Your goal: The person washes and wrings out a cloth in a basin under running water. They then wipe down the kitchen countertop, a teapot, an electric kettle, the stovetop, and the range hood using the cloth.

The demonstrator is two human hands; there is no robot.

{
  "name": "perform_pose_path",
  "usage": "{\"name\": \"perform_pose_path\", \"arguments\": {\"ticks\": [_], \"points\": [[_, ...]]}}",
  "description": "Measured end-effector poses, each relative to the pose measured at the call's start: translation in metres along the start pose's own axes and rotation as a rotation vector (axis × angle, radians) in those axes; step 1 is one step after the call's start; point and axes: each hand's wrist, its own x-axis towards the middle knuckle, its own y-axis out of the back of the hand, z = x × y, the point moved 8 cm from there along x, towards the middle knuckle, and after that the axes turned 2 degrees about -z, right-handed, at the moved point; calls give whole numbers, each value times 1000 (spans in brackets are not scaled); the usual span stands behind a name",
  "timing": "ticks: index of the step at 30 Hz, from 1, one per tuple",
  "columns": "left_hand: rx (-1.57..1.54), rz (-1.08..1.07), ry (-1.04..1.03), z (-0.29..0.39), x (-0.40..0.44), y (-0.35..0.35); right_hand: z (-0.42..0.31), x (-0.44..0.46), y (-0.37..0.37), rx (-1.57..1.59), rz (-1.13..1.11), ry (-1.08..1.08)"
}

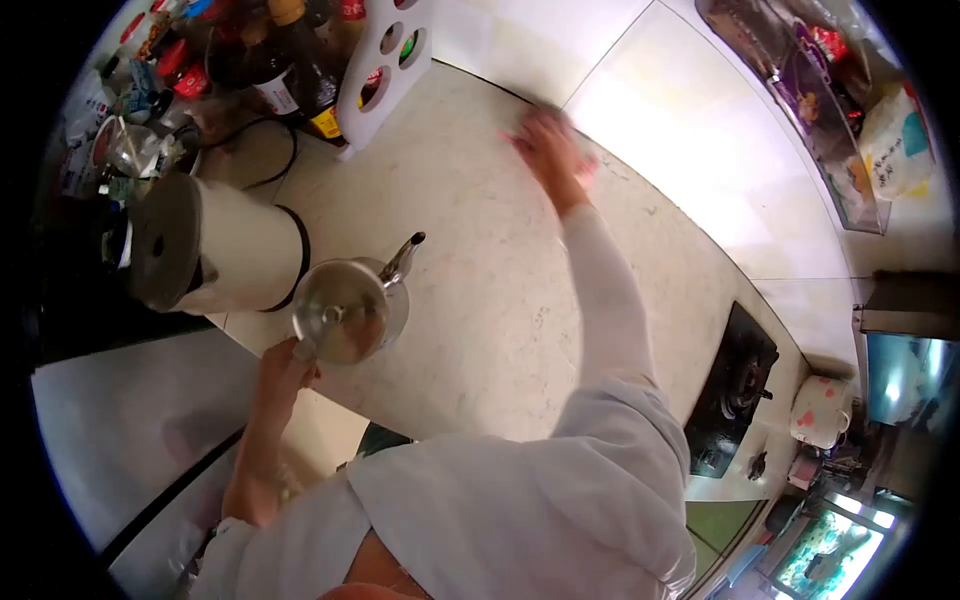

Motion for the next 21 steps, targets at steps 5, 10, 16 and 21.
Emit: {"name": "perform_pose_path", "arguments": {"ticks": [5,10,16,21], "points": [[-115,-57,-214,-6,7,-1,83,-156,76,-35,87,-178],[28,-7,-473,33,-11,0,66,-187,122,466,-7,-749],[92,-40,-452,48,-4,-13,-144,-113,178,925,92,-262],[446,235,-1017,56,-12,-13,-310,-107,156,377,-61,418]]}}
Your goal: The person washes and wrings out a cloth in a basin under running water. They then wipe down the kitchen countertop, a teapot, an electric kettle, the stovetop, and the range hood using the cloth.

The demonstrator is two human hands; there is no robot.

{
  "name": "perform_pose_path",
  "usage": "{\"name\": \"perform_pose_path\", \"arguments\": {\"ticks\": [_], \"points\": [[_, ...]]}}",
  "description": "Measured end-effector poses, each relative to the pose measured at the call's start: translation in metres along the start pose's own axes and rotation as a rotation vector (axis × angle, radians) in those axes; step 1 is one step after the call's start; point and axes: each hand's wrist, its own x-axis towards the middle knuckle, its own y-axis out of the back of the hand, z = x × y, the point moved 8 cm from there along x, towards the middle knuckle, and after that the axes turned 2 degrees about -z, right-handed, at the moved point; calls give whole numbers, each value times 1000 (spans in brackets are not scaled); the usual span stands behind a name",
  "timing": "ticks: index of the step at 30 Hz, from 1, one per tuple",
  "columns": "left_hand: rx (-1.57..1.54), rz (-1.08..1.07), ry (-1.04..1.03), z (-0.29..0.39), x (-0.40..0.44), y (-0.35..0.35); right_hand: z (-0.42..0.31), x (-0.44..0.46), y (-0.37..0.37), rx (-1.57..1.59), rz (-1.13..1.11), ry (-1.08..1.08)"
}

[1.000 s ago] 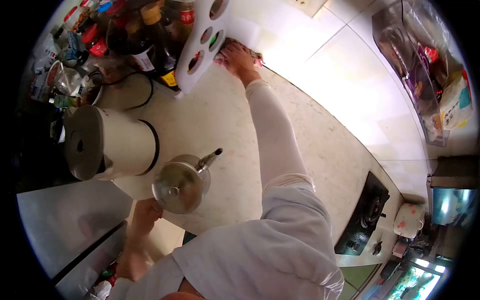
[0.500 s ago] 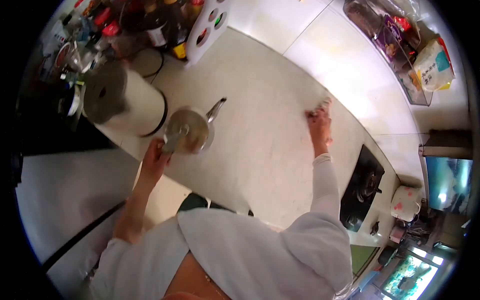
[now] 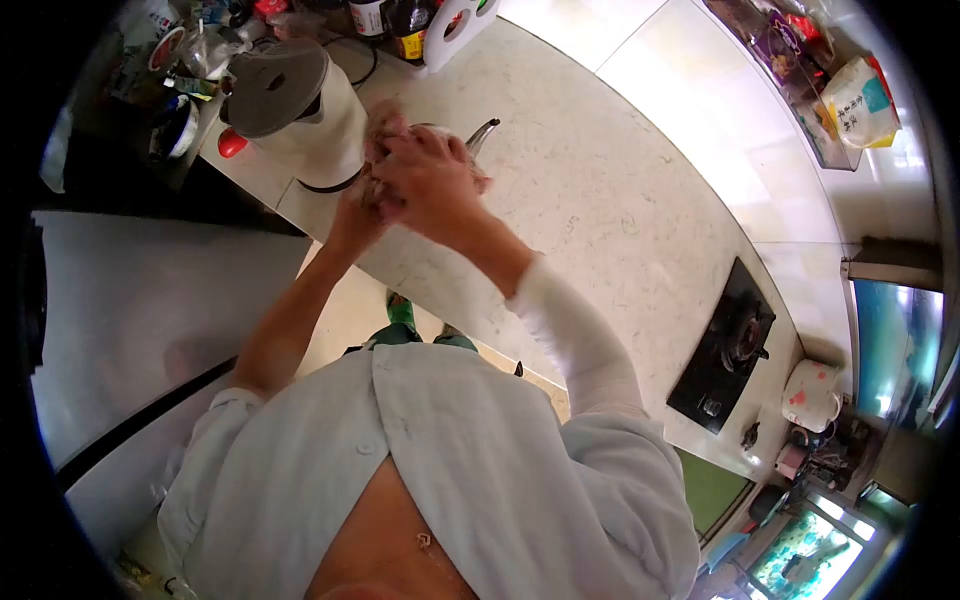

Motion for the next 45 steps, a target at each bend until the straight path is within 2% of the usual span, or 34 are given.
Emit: {"name": "perform_pose_path", "arguments": {"ticks": [1,3,4,5,6,7,9,11,13,15,16,17,19,22,25,26,29,32,33,35,36,38,39,41,45], "points": [[-3,-5,-2,-1,1,0,-2,3,-4,-2,0,-5],[348,-5,-89,5,0,-3,5,11,-14,-20,-20,-15],[338,-17,-82,11,-1,-2,9,16,-14,40,40,-8],[203,-125,164,-3,1,-4,14,21,-16,38,35,-11],[67,-229,408,-18,-2,-10,25,28,-21,87,-57,-117],[65,-233,410,-18,-2,-12,34,31,-27,140,-149,-227],[-148,-121,367,-15,0,-8,47,40,-25,112,-159,-290],[-120,-87,318,-2,3,-1,71,43,-28,260,-253,-400],[-92,-54,264,5,5,3,83,35,-32,309,-225,-460],[-91,-12,250,3,4,4,93,17,-18,281,99,-499],[-90,-12,252,2,3,3,86,3,-10,320,203,-512],[-131,-12,270,1,2,2,77,-9,-13,321,201,-511],[-174,-12,286,-2,0,1,43,-31,4,189,434,-278],[-205,-55,220,-3,0,1,21,-43,3,122,469,-313],[64,-135,90,3,6,-3,50,-34,1,143,506,-301],[12,-92,106,3,8,-1,51,-35,1,117,571,-244],[-60,-28,101,6,9,2,110,-27,-13,311,314,-650],[-103,-39,108,4,8,2,118,-5,9,-13,288,-465],[-134,-67,135,0,10,0,93,9,44,-212,374,-413],[-77,-44,84,4,12,2,80,15,53,-190,429,-331],[-21,-34,31,9,11,3,66,18,27,-135,286,-248],[0,-74,64,8,13,1,74,24,-22,153,100,-135],[20,-107,103,4,14,-2,52,28,-15,119,5,-175],[31,-64,89,5,17,-2,54,31,-18,178,-147,-294],[22,-46,82,3,12,0,64,9,-17,317,10,-350]]}}
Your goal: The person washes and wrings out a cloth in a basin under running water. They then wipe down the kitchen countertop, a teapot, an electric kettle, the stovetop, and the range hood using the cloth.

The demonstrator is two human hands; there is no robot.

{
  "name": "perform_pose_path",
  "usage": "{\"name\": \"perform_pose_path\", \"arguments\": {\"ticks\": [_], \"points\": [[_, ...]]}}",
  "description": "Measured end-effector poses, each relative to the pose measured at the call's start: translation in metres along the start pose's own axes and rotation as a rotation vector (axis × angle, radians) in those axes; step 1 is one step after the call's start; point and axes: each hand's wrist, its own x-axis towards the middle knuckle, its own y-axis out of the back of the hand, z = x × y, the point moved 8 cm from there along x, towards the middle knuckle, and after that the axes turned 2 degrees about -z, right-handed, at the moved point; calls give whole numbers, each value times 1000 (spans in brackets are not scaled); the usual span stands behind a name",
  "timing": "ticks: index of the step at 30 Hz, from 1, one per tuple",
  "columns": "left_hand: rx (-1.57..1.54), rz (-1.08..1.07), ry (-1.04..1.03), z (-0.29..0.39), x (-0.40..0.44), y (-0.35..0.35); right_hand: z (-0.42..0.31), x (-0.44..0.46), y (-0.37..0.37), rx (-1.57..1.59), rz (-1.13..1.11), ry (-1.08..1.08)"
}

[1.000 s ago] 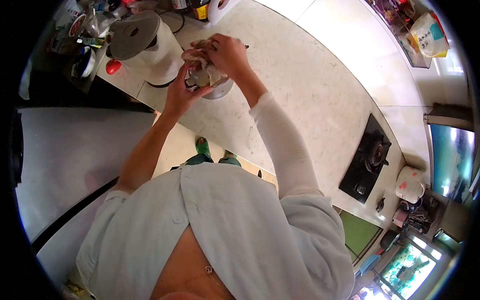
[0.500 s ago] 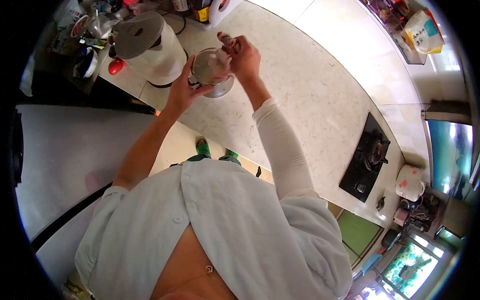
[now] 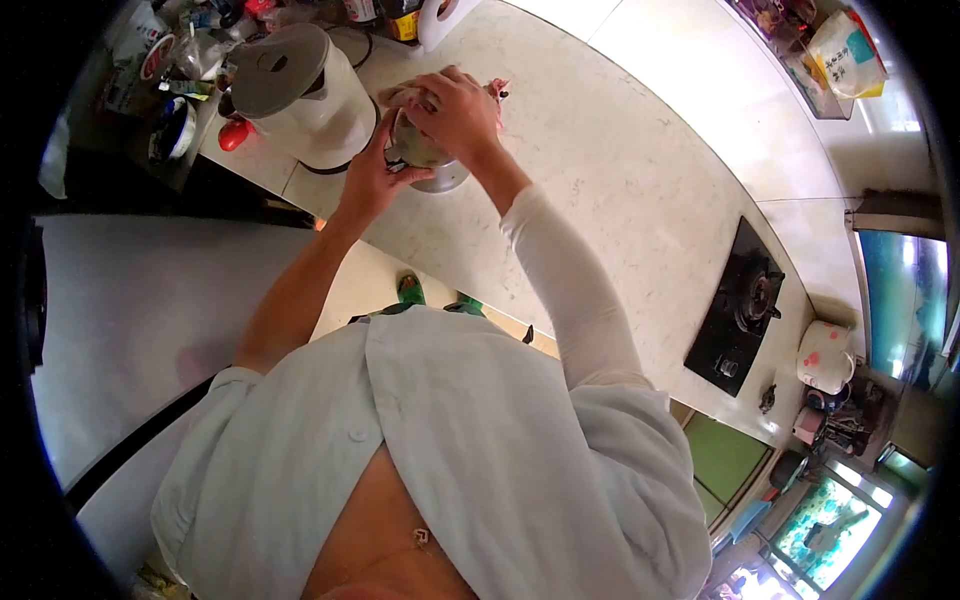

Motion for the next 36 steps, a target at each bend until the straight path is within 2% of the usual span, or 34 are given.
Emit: {"name": "perform_pose_path", "arguments": {"ticks": [2,4,6,8,10,11,13,15,16,18,19,20,21,22,24,25,26,27,28,30,32,34,36], "points": [[-7,-11,33,-3,-2,0,3,-53,20,-44,549,131],[-15,-27,55,-6,-2,-3,0,-60,14,-2,517,53],[-23,-16,56,-10,-2,-5,-24,-71,4,-184,503,182],[-20,-39,89,-15,-5,-8,-29,-68,-1,-164,456,183],[-18,-60,117,-25,-6,-11,-48,-64,-14,-267,372,439],[-39,-37,47,-24,-7,-11,-52,-68,-17,-285,330,486],[-58,-4,-21,-18,-7,-8,-38,-83,-24,-268,328,543],[-39,-64,111,-19,-4,-9,-29,-93,-29,-268,319,581],[-35,-72,103,-17,-3,-7,-29,-99,-28,-270,330,576],[-61,-164,223,-22,-4,-13,-6,-112,-14,-229,427,372],[-54,-177,218,-17,-5,-9,7,-118,-10,-200,456,299],[-52,-242,228,-10,-4,-5,51,-124,8,-56,552,20],[-68,-287,252,-4,-5,-3,53,-128,10,-65,592,13],[-59,-298,246,3,0,5,75,-134,19,199,729,-161],[180,-181,164,21,13,26,97,-142,26,698,768,-527],[195,-131,-131,45,26,27,93,-126,20,915,757,-433],[205,-156,-149,48,39,21,89,-109,14,1134,757,-323],[290,-287,-200,51,44,5,87,-108,15,1124,765,-313],[380,-427,-261,52,51,-12,73,-97,9,1182,666,-350],[361,-525,-277,42,54,-35,77,-83,-12,742,734,-236],[427,-511,-254,40,56,-40,78,-93,-31,908,897,-336],[413,-499,-287,46,55,-40,123,-97,-63,956,949,-445],[435,-509,-261,48,56,-38,121,-103,-45,48,717,-532]]}}
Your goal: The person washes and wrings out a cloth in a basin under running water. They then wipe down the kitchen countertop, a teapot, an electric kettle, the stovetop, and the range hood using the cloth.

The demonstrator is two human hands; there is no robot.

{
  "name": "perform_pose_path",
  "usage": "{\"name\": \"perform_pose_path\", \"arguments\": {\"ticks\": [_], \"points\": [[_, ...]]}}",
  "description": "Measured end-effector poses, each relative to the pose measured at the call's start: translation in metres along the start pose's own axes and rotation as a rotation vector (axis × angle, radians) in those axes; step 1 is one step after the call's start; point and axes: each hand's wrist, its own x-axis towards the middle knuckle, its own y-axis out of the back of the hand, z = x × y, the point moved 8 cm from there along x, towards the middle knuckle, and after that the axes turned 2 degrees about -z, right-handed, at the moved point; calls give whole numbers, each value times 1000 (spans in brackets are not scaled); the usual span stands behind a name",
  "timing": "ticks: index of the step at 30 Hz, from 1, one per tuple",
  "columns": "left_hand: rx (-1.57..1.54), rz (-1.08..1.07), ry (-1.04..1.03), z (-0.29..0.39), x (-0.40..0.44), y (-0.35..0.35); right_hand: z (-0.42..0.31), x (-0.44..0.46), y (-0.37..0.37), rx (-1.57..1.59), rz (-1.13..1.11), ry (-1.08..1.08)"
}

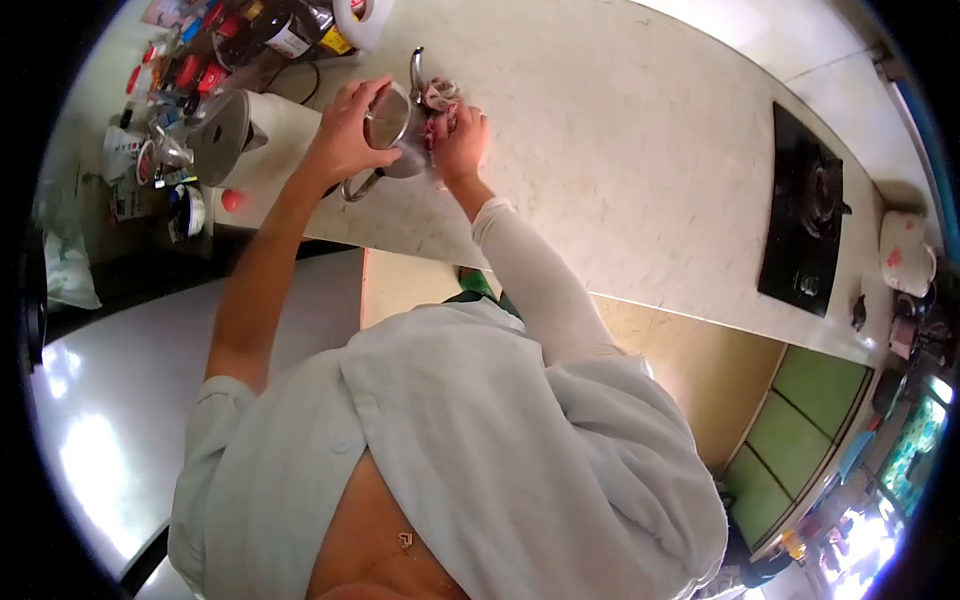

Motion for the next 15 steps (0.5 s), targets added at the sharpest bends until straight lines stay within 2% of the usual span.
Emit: {"name": "perform_pose_path", "arguments": {"ticks": [2,4,5,6,8,9,11,12,14,15], "points": [[-39,-17,-22,-4,1,-5,5,4,2,-95,2,38],[-34,5,24,-8,1,-6,12,-7,-12,761,-169,-588],[-33,27,17,-8,2,-6,-1,-8,-2,750,-84,-525],[-30,16,12,-9,4,-7,-6,-11,-14,980,26,-400],[2,22,5,-8,4,-8,-36,-3,10,791,70,-248],[13,30,36,-7,4,-7,-30,-6,9,791,76,-264],[29,40,-5,-5,5,-6,-35,8,18,588,92,-4],[41,58,-41,-1,5,-5,-17,11,12,591,99,-14],[6,52,-16,5,4,-1,14,13,-6,94,76,11],[-32,57,15,8,4,0,18,11,-8,193,33,-137]]}}
